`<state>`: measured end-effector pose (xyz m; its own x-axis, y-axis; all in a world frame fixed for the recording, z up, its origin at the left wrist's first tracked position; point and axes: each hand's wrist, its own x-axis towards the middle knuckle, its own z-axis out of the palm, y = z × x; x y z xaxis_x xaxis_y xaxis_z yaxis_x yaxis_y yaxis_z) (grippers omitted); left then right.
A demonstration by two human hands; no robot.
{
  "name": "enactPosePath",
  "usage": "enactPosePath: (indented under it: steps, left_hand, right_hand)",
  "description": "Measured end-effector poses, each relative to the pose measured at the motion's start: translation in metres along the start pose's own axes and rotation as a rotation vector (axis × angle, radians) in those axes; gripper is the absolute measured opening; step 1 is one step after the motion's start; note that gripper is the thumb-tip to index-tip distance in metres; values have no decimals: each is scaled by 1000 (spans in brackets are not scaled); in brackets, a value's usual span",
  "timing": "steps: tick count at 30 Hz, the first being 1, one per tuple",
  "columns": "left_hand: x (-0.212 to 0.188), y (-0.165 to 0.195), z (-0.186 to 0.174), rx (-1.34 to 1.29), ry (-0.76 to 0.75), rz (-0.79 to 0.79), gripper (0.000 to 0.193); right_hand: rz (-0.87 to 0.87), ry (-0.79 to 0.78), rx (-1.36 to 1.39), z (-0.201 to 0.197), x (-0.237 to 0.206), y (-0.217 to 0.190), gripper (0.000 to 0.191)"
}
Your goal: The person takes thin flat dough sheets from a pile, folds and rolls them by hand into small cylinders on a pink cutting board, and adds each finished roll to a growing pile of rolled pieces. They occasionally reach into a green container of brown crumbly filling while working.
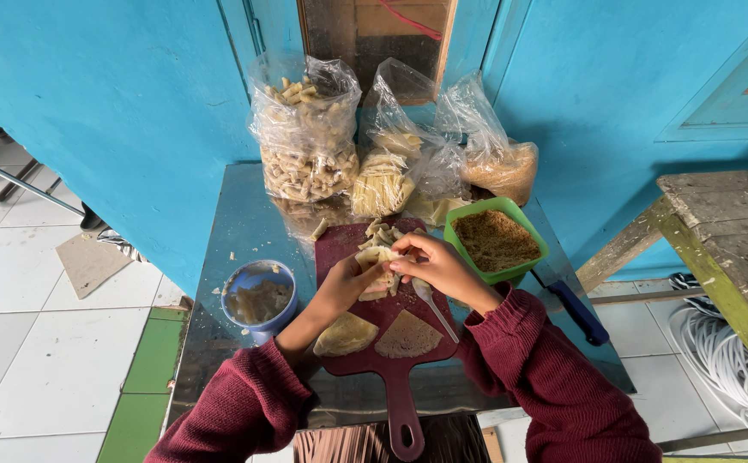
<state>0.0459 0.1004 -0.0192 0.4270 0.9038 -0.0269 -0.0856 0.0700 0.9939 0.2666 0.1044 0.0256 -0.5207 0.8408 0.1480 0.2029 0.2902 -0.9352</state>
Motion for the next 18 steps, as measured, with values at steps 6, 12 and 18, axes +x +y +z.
enactPosePath:
  steps: [6,12,18]
  left_hand:
    - [-3,3,0,13,7,-57,38]
    - [-2,-1,-4,-48,-16,-66,40]
    - [-3,-6,-7,34,-35,-43,37]
  right_hand:
    - [-100,81,-109,2,-1,-6,14]
    - [-265,225,-326,8,-5,-17,8]
    - [-354,449,-479,-4,2,-1,6]
